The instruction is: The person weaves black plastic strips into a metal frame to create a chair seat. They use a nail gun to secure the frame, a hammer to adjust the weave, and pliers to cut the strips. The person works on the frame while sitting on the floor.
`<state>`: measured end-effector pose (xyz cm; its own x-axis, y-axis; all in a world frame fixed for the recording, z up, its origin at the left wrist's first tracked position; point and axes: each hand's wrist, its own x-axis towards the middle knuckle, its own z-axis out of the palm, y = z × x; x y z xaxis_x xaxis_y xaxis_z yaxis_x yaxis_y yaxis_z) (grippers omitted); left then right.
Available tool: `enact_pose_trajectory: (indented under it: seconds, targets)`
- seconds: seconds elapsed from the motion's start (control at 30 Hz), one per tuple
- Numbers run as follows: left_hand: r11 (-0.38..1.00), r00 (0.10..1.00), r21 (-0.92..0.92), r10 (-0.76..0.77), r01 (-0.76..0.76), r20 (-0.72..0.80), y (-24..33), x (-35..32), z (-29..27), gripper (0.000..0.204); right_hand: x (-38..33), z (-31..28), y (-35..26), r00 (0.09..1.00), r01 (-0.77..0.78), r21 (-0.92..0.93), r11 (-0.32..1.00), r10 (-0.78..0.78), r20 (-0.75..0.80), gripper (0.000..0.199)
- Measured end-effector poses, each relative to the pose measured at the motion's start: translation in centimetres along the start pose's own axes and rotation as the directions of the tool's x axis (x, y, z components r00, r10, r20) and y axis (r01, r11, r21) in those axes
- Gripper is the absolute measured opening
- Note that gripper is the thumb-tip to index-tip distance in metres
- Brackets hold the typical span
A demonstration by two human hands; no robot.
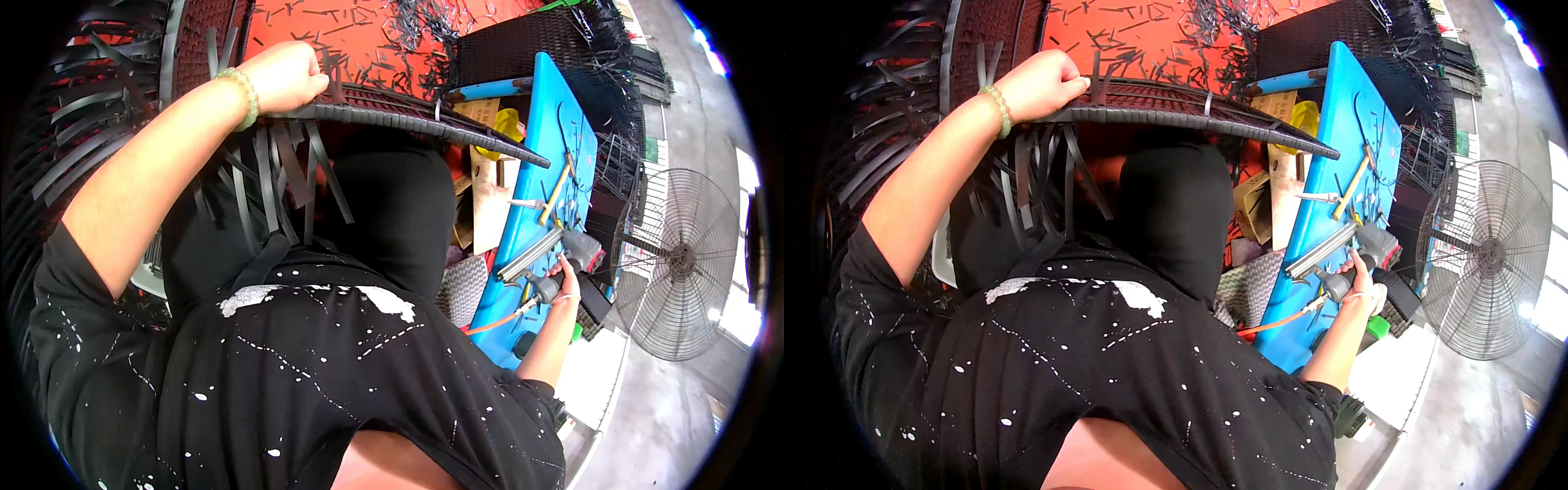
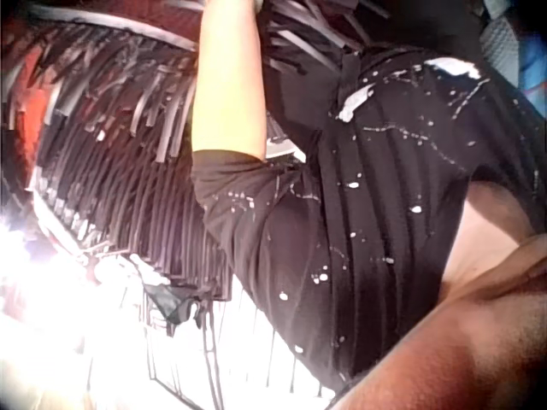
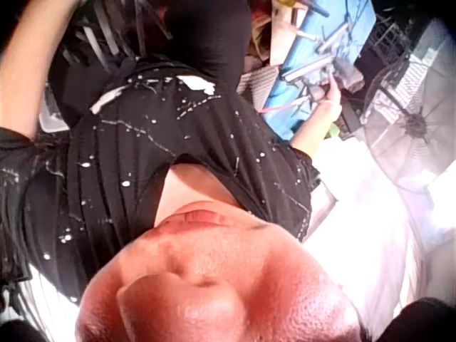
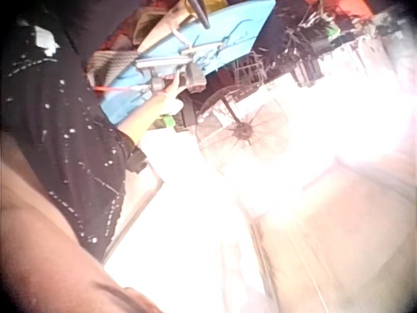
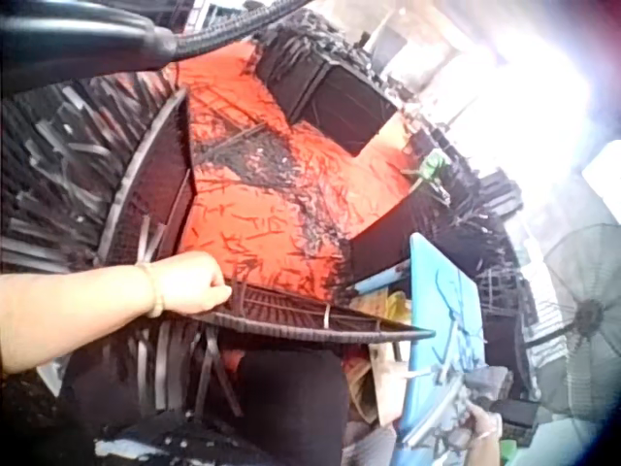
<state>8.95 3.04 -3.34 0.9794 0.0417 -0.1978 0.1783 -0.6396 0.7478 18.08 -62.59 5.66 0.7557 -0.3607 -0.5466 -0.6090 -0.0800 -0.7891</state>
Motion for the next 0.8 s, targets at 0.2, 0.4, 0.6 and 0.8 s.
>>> enact_pose_trajectory:
  seconds: [0.2,0.4,0.6,0.8]
  targets:
    - [1.000,0.995,-0.027,-0.001,0.004,0.098,-0.8,0.8,0.0,0.042,-15.5,18.7,-4.9,0.770,0.614,-0.373,0.696,-0.426,0.475,0.032]
    - [0.996,0.996,-0.001,0.084,-0.084,-0.001,-1.1,1.3,0.9,0.034,-20.7,25.7,-4.8,0.205,0.962,-0.246,-0.114,-0.289,0.935,0.030]
    - [0.997,0.997,0.014,0.078,-0.078,-0.003,0.5,1.4,1.7,0.031,-22.2,31.1,-5.0,-0.078,0.963,0.056,-0.262,-0.077,0.994,0.037]
    - [0.997,0.995,0.029,0.074,-0.072,-0.072,0.9,1.0,2.4,0.030,-20.3,30.9,-3.4,0.012,0.947,-0.045,-0.319,-0.106,0.994,0.057]
